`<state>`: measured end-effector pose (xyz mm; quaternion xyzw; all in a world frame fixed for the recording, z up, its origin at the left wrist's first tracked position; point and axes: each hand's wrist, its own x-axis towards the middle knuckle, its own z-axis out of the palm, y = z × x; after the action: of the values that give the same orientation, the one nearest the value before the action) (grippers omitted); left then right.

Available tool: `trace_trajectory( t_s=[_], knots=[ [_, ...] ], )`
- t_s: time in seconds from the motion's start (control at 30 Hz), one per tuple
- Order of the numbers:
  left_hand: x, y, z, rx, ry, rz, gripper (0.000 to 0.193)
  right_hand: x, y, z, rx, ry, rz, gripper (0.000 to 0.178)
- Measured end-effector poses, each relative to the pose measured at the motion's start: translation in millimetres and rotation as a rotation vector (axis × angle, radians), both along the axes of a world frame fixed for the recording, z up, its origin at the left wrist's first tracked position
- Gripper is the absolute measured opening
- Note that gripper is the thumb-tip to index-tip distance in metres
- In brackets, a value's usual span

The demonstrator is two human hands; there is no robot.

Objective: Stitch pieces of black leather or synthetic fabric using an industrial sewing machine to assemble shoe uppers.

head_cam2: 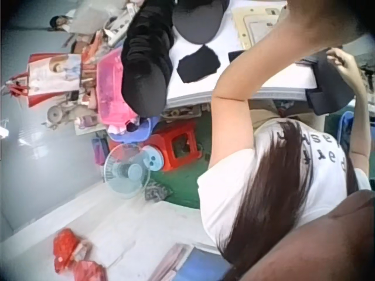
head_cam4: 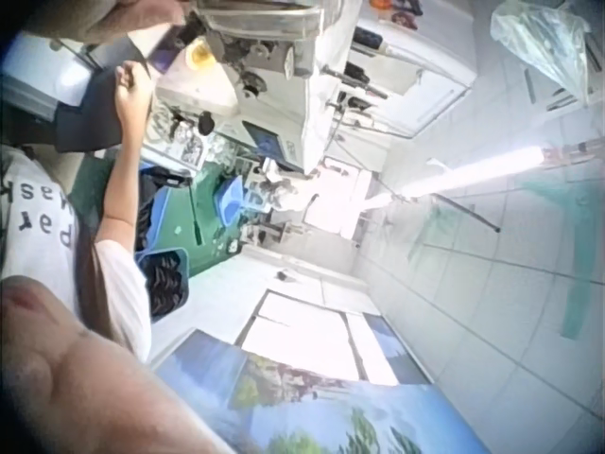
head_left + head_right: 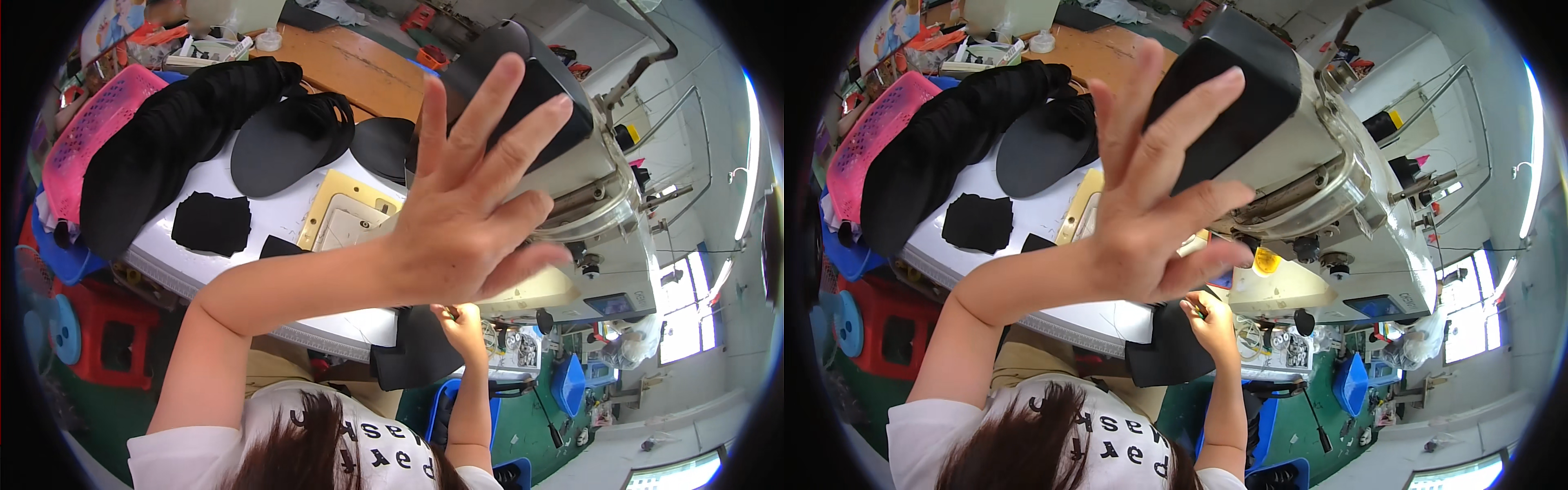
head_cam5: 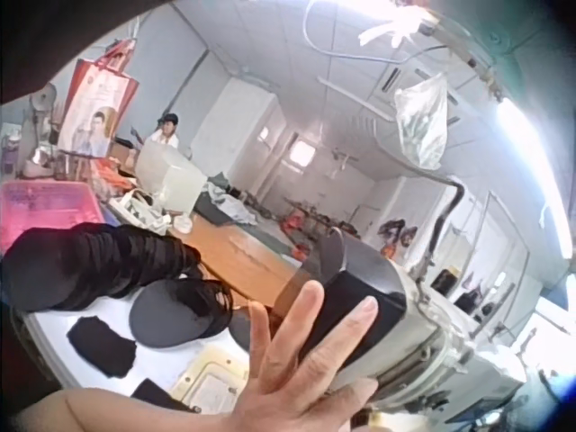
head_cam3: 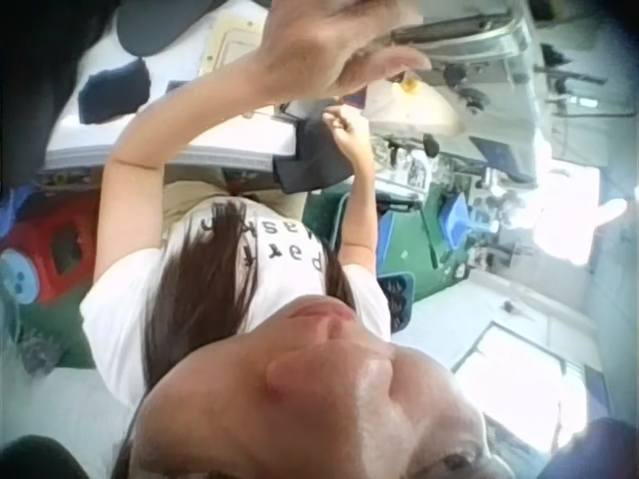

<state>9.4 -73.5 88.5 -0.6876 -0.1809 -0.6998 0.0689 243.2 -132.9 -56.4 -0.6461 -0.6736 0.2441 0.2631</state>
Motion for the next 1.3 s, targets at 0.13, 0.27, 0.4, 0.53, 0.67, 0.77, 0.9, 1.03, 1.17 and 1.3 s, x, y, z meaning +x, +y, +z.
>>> trace_trajectory(
  t_s=[0.13,0.27,0.4,0.53,0.67,0.77,0.9,1.03,1.17,1.3],
  knots=[
    [19.5,4.6,-13.3,-0.002,-0.098,-0.036,0.025,-9.3,-6.5,10.9,0.013,-0.077,0.011,0.017],
    [16.5,8.1,-22.1,0.028,-0.152,-0.070,0.019,-17.4,-10.3,21.2,-0.024,-0.100,-0.011,0.017],
    [-1.8,6.3,-25.9,0.012,-0.188,-0.107,0.015,-24.8,-10.4,26.1,0.063,-0.104,0.002,0.016],
    [-14.6,-7.2,-37.4,0.060,-0.151,-0.127,0.014,-47.0,-13.8,40.0,0.360,-0.084,0.038,0.010],
    [-11.3,-14.6,-55.8,-0.071,-0.045,-0.166,0.016,-78.0,-19.4,77.6,0.549,0.384,0.057,0.023],
    [-9.5,-17.9,-76.7,-0.140,0.067,-0.164,0.019,-109.3,-13.0,108.3,0.494,0.885,0.264,0.048],
    [-15.1,-13.4,-83.9,-0.128,0.115,-0.118,0.020,-111.2,-9.1,100.4,0.666,0.924,0.235,0.037],
    [-30.5,3.8,-32.4,-0.033,0.139,0.065,0.033,-104.6,-2.5,89.2,1.039,0.179,-0.081,0.025],
    [-20.2,1.9,-12.9,-0.024,0.221,0.132,0.048,-99.2,12.4,79.6,1.246,-0.175,0.031,0.038],
    [-28.9,8.6,-12.0,-0.020,0.258,0.203,0.056,-102.3,15.1,83.7,0.997,-0.175,0.145,0.056]
  ],
)
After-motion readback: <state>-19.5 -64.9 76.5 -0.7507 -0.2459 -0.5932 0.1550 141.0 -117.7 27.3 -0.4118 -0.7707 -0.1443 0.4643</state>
